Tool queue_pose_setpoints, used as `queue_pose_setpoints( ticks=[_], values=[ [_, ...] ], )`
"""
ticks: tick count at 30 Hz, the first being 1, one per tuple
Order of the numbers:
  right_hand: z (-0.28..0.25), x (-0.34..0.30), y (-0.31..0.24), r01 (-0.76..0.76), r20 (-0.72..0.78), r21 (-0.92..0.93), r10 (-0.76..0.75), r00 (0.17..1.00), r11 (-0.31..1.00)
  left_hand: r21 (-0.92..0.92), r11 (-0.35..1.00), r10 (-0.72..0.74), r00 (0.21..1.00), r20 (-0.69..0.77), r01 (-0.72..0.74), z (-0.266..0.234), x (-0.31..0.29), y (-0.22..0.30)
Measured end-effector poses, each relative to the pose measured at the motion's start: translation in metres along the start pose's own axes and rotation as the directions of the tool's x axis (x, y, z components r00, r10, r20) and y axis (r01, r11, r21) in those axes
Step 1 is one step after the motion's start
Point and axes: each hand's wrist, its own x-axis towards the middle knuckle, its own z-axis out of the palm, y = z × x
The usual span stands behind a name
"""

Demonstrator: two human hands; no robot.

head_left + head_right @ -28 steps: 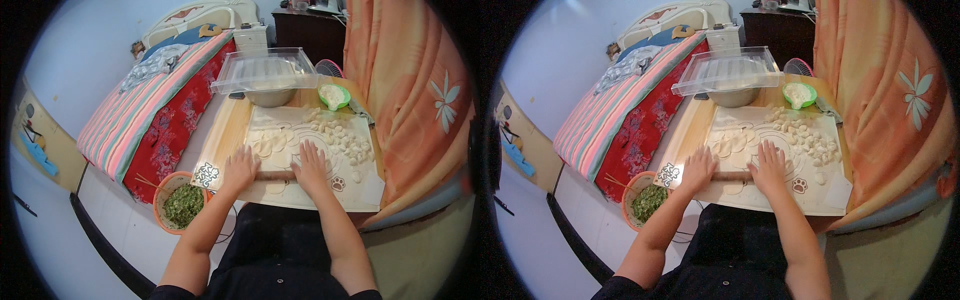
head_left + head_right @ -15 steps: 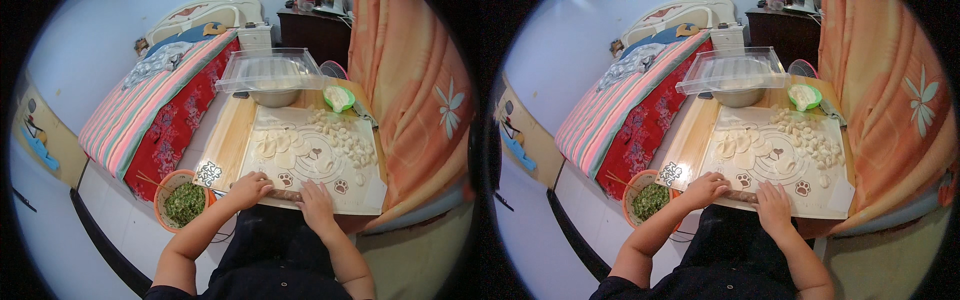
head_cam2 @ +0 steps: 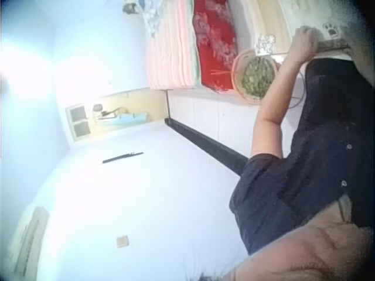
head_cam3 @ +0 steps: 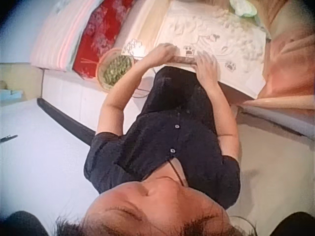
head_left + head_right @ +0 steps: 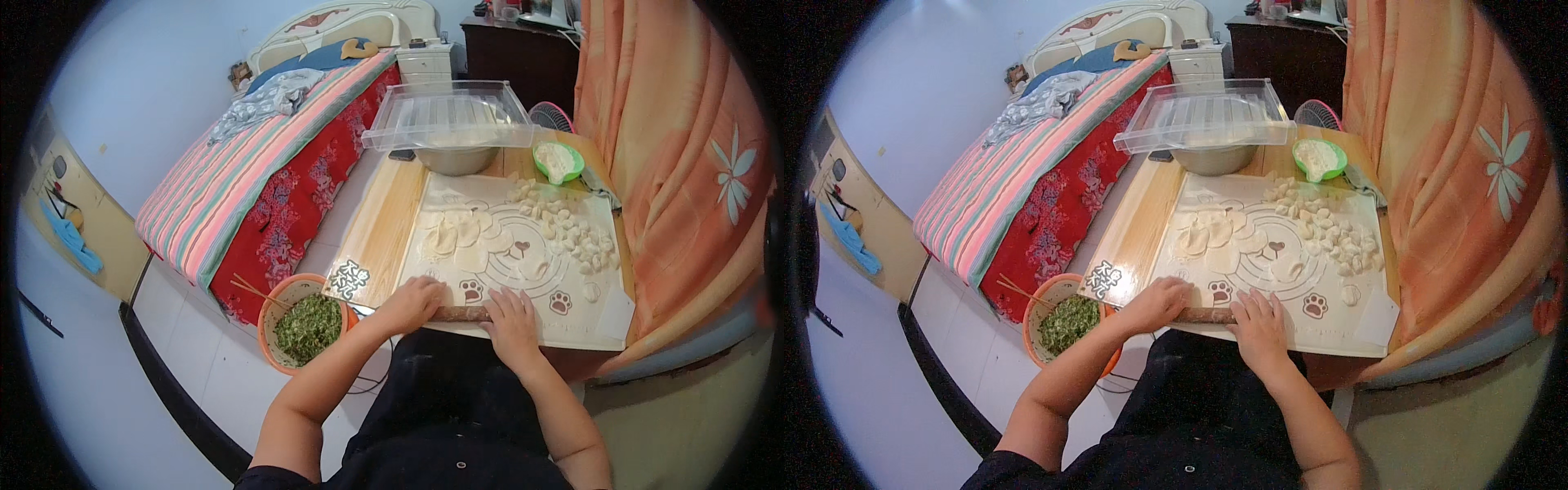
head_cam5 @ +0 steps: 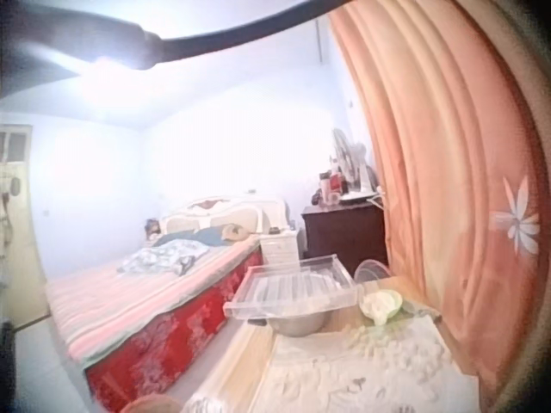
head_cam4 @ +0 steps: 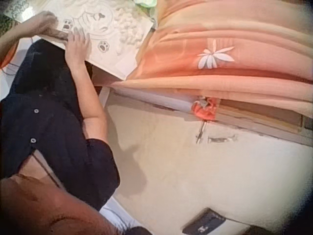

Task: The person uses a wooden rolling pin to flatten small balls of dough into thin, round discs on a floured mat. They repeatedly pick up a dough ball, roll it out, and place the finished disc onto a growing pile of prepared wrappers.

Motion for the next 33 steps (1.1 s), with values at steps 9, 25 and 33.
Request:
queue_pose_setpoints(
  ticks=[9,25,33],
  values=[
    [-0.035,-0.022,0.01,-0.021,-0.139,0.05,0.027,0.99,0.999,-0.081,0.973,-0.202,0.968,0.147,0.215,0.0,0.041,-0.01],
    [-0.059,-0.079,0.061,-0.212,-0.097,0.045,0.215,0.972,0.976,0.222,0.968,0.123,0.992,-0.016,-0.116,0.066,0.192,0.089],
    [-0.063,-0.082,0.077,-0.253,-0.103,0.086,0.261,0.96,0.964,-0.009,0.991,0.134,0.963,0.235,-0.135,0.075,0.204,0.085]
  ],
)
